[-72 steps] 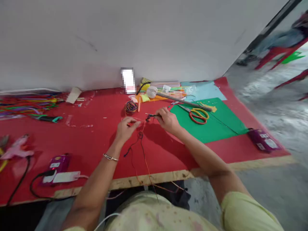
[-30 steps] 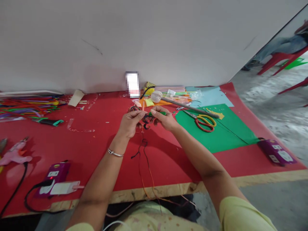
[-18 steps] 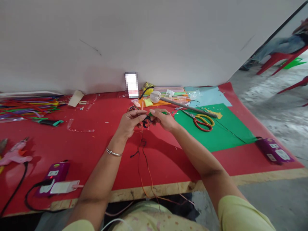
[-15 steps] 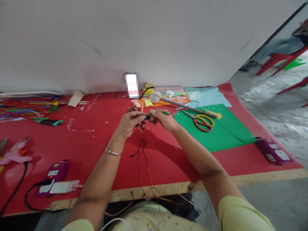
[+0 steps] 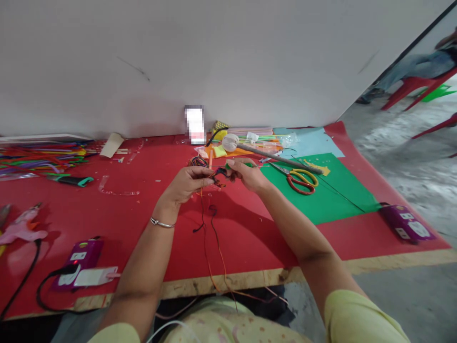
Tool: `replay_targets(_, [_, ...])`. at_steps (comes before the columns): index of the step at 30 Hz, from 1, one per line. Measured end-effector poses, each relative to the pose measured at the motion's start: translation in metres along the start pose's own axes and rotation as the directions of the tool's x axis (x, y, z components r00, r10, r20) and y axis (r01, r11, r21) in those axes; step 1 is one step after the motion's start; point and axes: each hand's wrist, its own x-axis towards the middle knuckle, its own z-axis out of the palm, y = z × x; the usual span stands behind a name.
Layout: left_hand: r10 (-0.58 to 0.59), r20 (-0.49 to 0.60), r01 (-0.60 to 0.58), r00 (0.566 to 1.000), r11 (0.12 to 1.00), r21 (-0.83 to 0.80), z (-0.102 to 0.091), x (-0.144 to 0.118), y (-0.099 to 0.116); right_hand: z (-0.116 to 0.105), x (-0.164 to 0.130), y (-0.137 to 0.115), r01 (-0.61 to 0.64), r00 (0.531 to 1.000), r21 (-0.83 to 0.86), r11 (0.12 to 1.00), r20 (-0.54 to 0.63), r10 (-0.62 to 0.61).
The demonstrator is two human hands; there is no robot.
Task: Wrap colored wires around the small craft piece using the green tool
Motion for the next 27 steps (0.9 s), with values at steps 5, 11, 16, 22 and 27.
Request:
replay_targets(5, [0.054,-0.036,-0.053,0.998,0.998,0.024,-0.001,0.000,0.003,-0.002,0.001,-0.005,0.007,1.000,0.007,1.000,0.005,-0.007])
replay_targets(11, [-0.073,-0.047,0.065,0.996,0.986,-0.152,-0.001,0.001,0.005,-0.002,-0.003,-0.012,0.037,0.999,-0.105,0.994,-0.018,-0.039])
replay_targets(16, [-0.146,0.021,0.144,0.989,0.928,-0.343,0.005,0.002,0.008,0.003,-0.007,-0.018,0.116,0.993,-0.207,0.971,0.029,-0.112])
replay_targets(22, [-0.201,0.063,0.210,0.978,0.917,-0.338,0.012,0.000,0.008,0.006,-0.011,-0.021,0.264,0.964,-0.302,0.916,0.099,-0.245])
replay_targets(27, [-0.178,0.077,0.194,0.981,0.924,-0.330,0.015,0.002,0.002,0.007,-0.011,-0.018,0.370,0.929,-0.369,0.852,0.158,-0.335])
